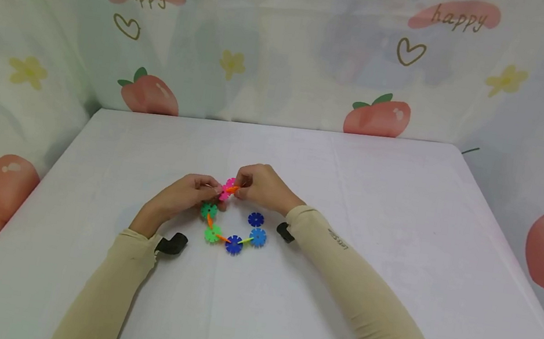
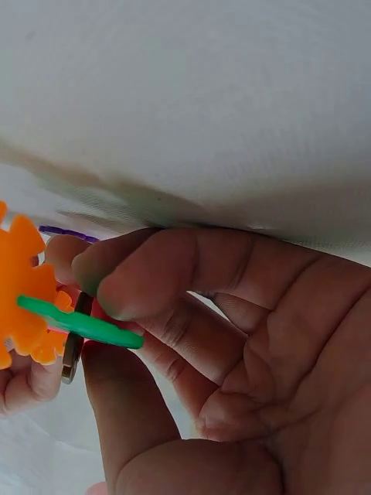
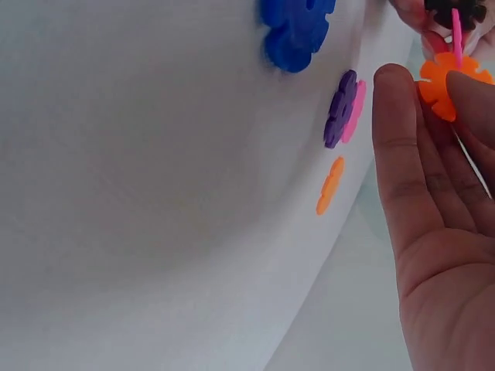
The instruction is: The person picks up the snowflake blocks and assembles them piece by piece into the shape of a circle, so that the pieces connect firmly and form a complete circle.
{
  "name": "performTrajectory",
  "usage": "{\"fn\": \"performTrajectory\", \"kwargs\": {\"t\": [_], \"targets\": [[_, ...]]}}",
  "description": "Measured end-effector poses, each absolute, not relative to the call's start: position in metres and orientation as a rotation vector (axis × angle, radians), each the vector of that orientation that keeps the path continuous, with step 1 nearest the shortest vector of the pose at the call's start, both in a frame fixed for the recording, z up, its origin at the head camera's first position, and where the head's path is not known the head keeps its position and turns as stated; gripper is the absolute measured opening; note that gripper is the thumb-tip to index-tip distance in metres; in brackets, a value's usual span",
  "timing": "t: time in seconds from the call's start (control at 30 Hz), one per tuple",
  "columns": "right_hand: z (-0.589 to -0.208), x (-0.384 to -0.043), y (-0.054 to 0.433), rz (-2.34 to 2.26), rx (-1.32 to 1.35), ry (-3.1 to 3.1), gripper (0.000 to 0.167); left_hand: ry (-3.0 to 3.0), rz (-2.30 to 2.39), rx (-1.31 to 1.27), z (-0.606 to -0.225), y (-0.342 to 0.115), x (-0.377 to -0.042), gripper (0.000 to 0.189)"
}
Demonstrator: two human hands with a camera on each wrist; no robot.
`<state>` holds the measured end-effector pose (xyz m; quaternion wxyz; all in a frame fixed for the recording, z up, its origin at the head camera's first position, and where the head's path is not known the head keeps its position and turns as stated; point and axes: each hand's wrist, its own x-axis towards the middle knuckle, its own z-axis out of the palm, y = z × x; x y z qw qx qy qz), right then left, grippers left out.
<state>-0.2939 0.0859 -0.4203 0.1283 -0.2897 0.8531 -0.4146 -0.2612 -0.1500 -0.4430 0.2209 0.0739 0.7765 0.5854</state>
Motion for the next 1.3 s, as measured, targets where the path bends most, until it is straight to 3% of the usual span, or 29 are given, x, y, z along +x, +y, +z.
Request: {"fn": "performTrajectory", "kwargs": {"t": [0.1, 0.53, 0.73, 1.0, 1.3], "targets": [[-0.42, -0.294, 0.089, -1.184, -0.825, 2.479, 0.002, 2.162, 1.59, 0.216, -0.444, -0.152, -0.262, 0.023], [-0.426, -0.306, 0.098, -1.138, -0.734, 2.528, 0.019, 2.243, 1.459, 0.222, -0.439, -0.155, -0.262, 0.042], [-0.431, -0.311, 0.092, -0.963, -0.742, 2.542, 0.026, 2.21, 1.466, 0.262, -0.438, -0.154, -0.26, 0.04], [-0.429, -0.313, 0.088, -0.802, -0.776, 2.574, 0.016, 2.215, 1.459, 0.239, -0.436, -0.151, -0.26, 0.033], [-0.424, -0.316, 0.101, -1.05, -0.568, 2.524, 0.009, 2.217, 1.474, 0.228, -0.438, -0.15, -0.259, 0.03]]}}
